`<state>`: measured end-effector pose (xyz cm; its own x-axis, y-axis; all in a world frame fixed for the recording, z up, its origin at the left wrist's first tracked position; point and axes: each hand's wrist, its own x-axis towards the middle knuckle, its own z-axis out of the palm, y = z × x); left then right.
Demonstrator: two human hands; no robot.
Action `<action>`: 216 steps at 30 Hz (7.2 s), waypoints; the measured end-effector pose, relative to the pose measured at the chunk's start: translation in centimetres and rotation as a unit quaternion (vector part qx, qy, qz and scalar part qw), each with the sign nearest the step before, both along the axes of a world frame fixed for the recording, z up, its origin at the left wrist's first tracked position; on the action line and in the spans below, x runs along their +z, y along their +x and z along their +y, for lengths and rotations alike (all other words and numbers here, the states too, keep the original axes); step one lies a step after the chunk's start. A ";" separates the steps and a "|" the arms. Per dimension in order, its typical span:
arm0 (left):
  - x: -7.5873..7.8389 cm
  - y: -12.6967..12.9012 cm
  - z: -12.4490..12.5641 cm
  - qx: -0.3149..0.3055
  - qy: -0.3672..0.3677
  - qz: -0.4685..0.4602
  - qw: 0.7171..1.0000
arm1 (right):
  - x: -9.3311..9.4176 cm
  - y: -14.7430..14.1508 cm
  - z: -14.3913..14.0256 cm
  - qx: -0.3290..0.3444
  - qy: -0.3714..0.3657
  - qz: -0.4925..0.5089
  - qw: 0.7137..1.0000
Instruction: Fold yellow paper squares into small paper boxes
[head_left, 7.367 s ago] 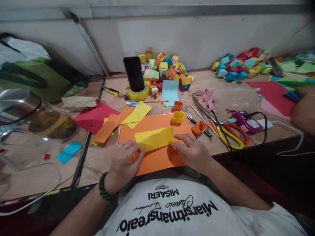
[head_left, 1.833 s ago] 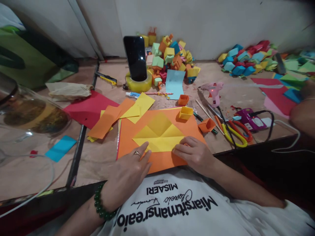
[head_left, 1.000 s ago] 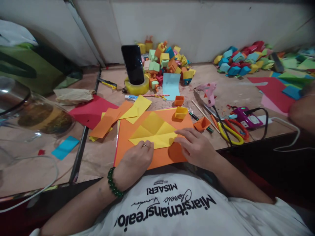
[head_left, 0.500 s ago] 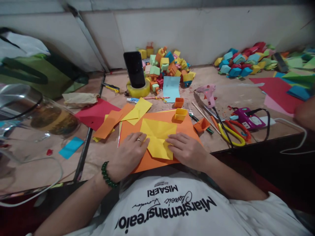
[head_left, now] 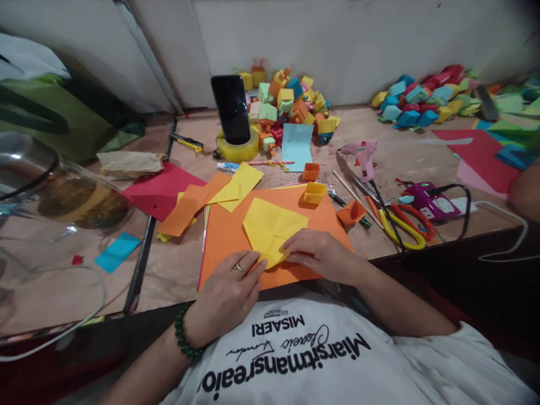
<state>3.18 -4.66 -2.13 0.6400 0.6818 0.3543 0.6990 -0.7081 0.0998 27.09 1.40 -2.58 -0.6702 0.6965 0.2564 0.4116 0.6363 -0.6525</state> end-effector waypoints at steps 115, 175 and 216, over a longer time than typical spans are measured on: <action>0.4 -0.3 0.5 -0.012 0.016 -0.039 0.999 | -1.4 -3.1 0.7 -0.177 0.109 -0.114 0.972; 1.9 0.4 2.9 0.054 -0.033 0.157 0.986 | -0.3 -0.8 -1.3 0.019 0.233 -0.082 0.969; -0.1 -0.5 -0.9 0.005 0.028 -0.036 0.999 | -1.3 -3.2 0.1 -0.151 0.033 -0.095 0.983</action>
